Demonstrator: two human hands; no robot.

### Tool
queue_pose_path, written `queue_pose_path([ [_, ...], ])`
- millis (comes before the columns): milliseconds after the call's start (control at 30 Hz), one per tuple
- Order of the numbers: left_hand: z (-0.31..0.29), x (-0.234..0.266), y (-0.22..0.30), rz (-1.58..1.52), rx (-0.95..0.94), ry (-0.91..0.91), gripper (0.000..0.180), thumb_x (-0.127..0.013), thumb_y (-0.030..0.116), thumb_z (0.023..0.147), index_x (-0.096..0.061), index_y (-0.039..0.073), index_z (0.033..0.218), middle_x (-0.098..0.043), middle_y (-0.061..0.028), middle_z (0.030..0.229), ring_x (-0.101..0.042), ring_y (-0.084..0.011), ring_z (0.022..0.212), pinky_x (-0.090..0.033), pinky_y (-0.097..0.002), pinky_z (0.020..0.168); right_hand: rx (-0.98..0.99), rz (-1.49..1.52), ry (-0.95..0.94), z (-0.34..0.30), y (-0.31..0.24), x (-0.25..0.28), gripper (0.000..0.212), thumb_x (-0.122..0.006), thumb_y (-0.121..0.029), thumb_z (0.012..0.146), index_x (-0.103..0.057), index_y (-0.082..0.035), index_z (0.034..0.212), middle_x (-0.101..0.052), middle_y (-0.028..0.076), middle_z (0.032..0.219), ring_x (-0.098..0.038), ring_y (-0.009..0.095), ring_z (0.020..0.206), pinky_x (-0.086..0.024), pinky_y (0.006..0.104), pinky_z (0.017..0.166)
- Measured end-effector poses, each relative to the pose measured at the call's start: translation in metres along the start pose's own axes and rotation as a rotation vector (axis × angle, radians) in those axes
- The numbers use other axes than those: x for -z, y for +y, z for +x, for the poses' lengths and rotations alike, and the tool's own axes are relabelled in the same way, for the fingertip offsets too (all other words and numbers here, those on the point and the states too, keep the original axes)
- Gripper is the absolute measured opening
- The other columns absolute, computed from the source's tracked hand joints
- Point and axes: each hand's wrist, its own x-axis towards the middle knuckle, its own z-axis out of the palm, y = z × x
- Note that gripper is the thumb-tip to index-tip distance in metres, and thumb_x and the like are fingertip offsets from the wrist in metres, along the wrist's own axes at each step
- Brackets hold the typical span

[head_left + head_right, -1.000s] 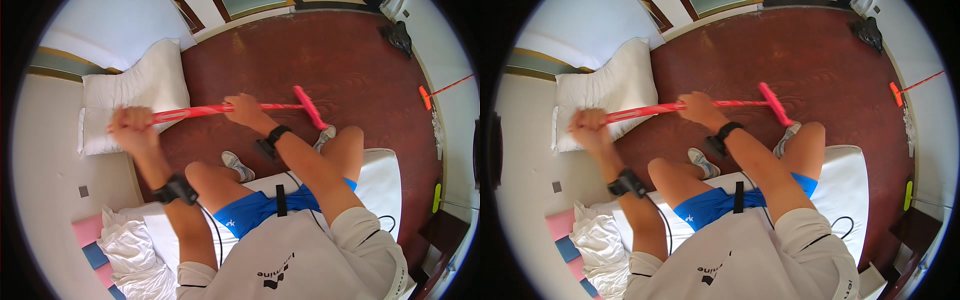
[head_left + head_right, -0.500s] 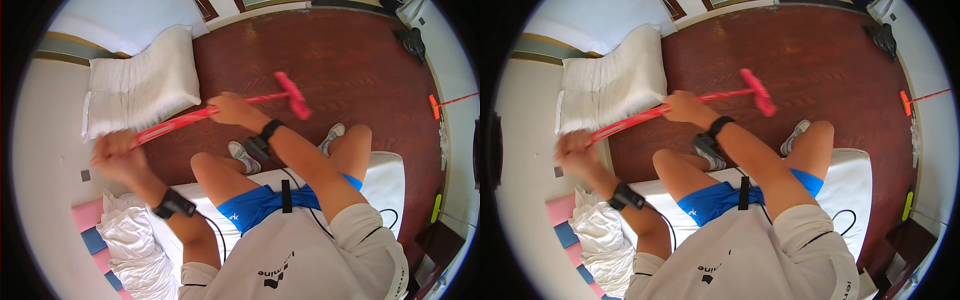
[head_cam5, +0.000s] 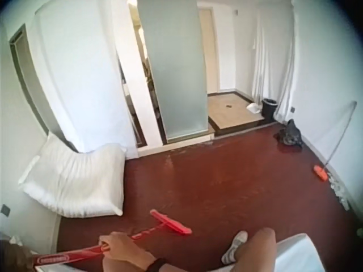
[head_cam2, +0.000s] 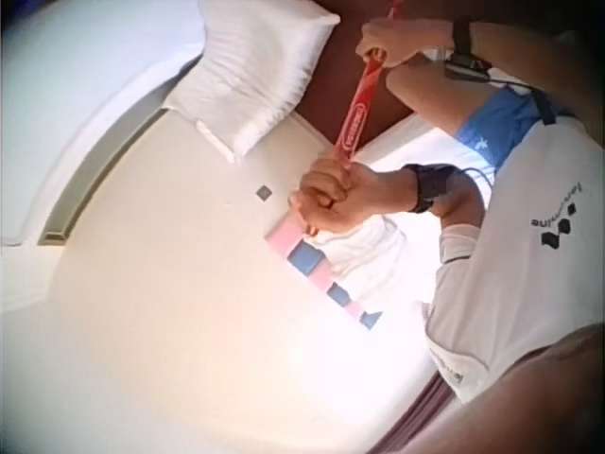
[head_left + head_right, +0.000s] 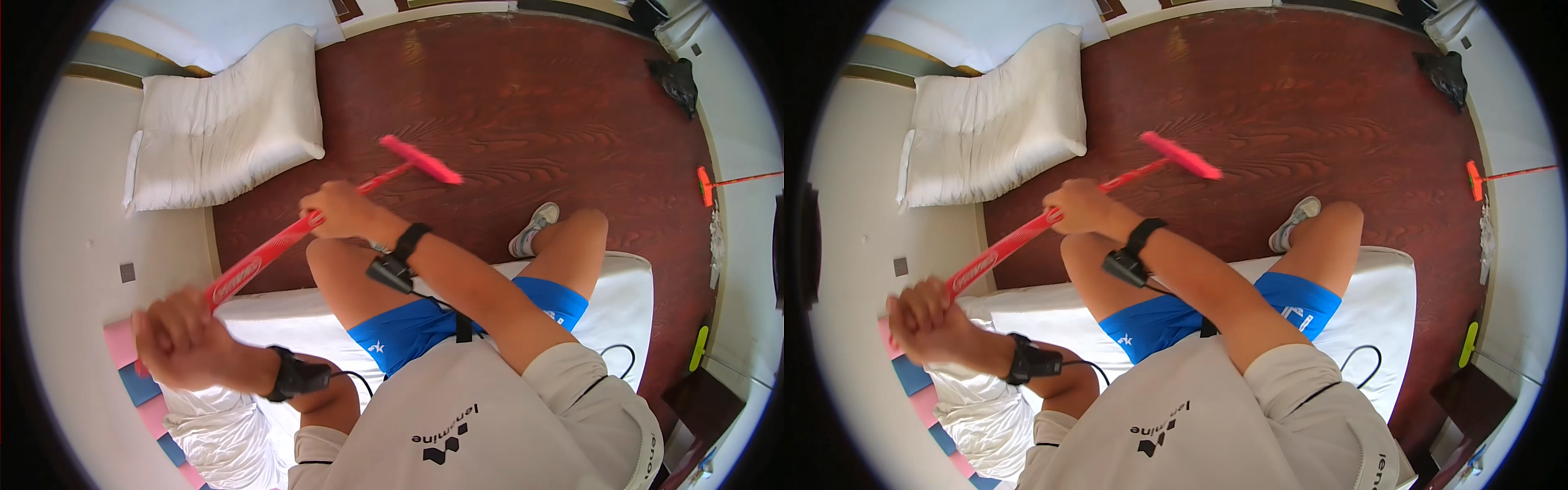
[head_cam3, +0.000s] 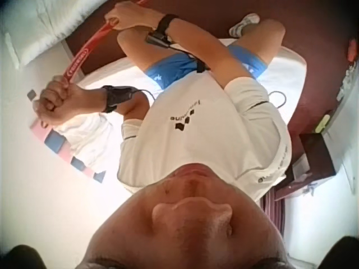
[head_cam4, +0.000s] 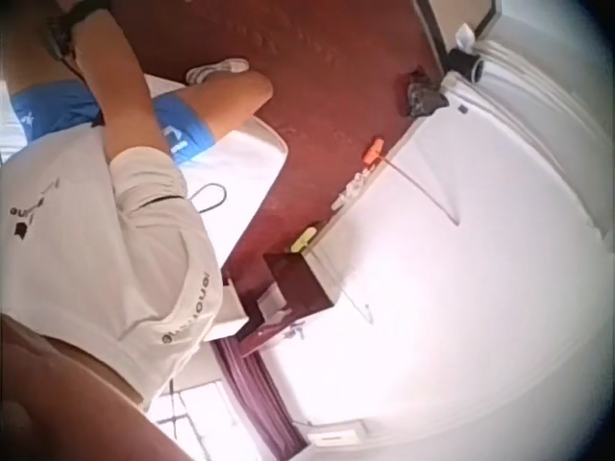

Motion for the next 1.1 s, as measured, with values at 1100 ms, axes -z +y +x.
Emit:
queue_pose_path([
  [1100, -0.028, 0.012, 0.0, -0.005, -0.008, 0.097, 0.04, -0.04, 0.015, 0.089, -0.021, 0.017, 0.054, -0.019, 0.0022, 0.043, -0.016, -0.0076, 0.037, -0.022, -0.0272, 0.039, -0.031, -0.009, -0.195, -0.018, 0.004, -0.013, 0.013, -0.065, -0.018, 0.063, -0.064, -0.014, 0.075, -0.062, 0.01, 0.069, -0.058, 0.033, 0.069, -0.046, 0.0453, 0.064],
])
